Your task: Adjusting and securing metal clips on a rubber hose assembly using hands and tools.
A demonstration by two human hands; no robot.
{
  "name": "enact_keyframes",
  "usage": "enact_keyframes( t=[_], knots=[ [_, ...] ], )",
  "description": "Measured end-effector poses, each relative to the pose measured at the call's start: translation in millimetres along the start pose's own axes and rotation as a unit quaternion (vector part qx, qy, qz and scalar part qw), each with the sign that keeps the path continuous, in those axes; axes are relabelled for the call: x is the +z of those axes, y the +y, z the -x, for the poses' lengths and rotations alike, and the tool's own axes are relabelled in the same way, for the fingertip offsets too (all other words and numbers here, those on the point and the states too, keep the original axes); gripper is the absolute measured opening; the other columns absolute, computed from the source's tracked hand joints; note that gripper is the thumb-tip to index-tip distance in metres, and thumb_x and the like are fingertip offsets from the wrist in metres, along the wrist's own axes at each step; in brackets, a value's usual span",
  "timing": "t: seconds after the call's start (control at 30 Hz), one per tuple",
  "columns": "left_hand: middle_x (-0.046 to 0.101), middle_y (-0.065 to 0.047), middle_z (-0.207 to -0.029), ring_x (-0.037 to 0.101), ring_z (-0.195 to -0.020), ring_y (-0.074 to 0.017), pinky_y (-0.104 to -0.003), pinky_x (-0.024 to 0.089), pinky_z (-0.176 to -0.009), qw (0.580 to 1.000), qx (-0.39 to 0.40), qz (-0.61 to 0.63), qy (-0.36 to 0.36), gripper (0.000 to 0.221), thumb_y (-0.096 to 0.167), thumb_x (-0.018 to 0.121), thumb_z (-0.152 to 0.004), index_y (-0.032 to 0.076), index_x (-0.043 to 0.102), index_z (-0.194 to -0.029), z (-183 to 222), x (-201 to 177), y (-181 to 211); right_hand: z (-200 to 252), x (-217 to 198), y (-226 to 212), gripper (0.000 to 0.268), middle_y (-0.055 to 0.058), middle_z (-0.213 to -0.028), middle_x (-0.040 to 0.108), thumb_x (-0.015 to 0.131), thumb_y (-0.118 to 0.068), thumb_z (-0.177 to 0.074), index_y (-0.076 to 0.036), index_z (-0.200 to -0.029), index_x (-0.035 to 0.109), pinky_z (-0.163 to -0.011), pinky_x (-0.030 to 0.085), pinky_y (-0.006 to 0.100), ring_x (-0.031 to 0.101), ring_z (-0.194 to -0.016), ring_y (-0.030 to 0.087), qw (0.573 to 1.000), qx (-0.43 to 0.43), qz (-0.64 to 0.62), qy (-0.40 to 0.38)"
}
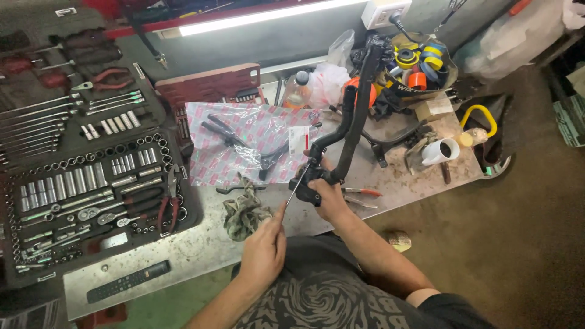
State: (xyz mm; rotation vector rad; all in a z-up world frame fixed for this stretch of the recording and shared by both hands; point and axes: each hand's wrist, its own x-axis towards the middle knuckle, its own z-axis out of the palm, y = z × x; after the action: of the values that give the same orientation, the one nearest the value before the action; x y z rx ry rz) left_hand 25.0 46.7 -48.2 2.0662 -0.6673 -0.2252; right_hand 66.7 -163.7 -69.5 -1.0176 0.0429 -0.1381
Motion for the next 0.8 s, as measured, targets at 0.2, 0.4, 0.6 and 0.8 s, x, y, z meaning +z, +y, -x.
enact_keyframes(
  t=[0.2,0.4,0.6,0.8],
  knots=[
    [0.059,-0.005,-0.088,0.057,-0.069,-0.0251,-0.039,0.043,-0.055,1.0,0.001,-0.001,0.007,0.057,0.013,0.043,-0.103,0.013,0.035,-0.16,-4,12,1,2,-5,2,0.048,0.012,-0.101,0.06,0.057,-0.008,-0.085,-0.004,-0.133,0.053,-0.084,0.049,0.035,0.059,-0.092,0.022,0.997,0.006,-0.067,0.025],
    [0.058,-0.006,-0.088,0.052,-0.058,-0.0237,-0.039,0.038,-0.049,0.999,0.007,-0.01,0.031,0.061,0.012,0.045,-0.104,0.015,0.03,-0.162,-12,32,9,-4,-19,-5,0.041,0.012,-0.104,0.064,0.056,-0.007,-0.085,-0.009,-0.126,0.057,-0.09,0.05,0.039,0.062,-0.098,0.024,0.996,0.004,-0.079,0.036],
    [0.052,-0.005,-0.085,0.051,-0.059,-0.026,-0.041,0.04,-0.052,0.999,-0.021,-0.044,0.023,0.064,0.016,0.044,-0.104,0.022,0.025,-0.165,-17,46,30,-7,-29,-40,0.045,0.015,-0.101,0.062,0.054,-0.002,-0.082,-0.004,-0.127,0.056,-0.081,0.051,0.034,0.06,-0.096,0.023,0.996,0.062,-0.046,0.034],
    [0.055,-0.006,-0.084,0.052,-0.055,-0.0252,-0.043,0.035,-0.047,0.997,-0.026,-0.045,0.05,0.065,0.011,0.045,-0.101,0.018,0.028,-0.164,-28,71,49,-6,-43,-66,0.047,0.013,-0.108,0.063,0.053,-0.003,-0.087,-0.01,-0.134,0.056,-0.089,0.052,0.041,0.06,-0.104,0.026,0.995,0.09,0.01,0.031]
  ],
)
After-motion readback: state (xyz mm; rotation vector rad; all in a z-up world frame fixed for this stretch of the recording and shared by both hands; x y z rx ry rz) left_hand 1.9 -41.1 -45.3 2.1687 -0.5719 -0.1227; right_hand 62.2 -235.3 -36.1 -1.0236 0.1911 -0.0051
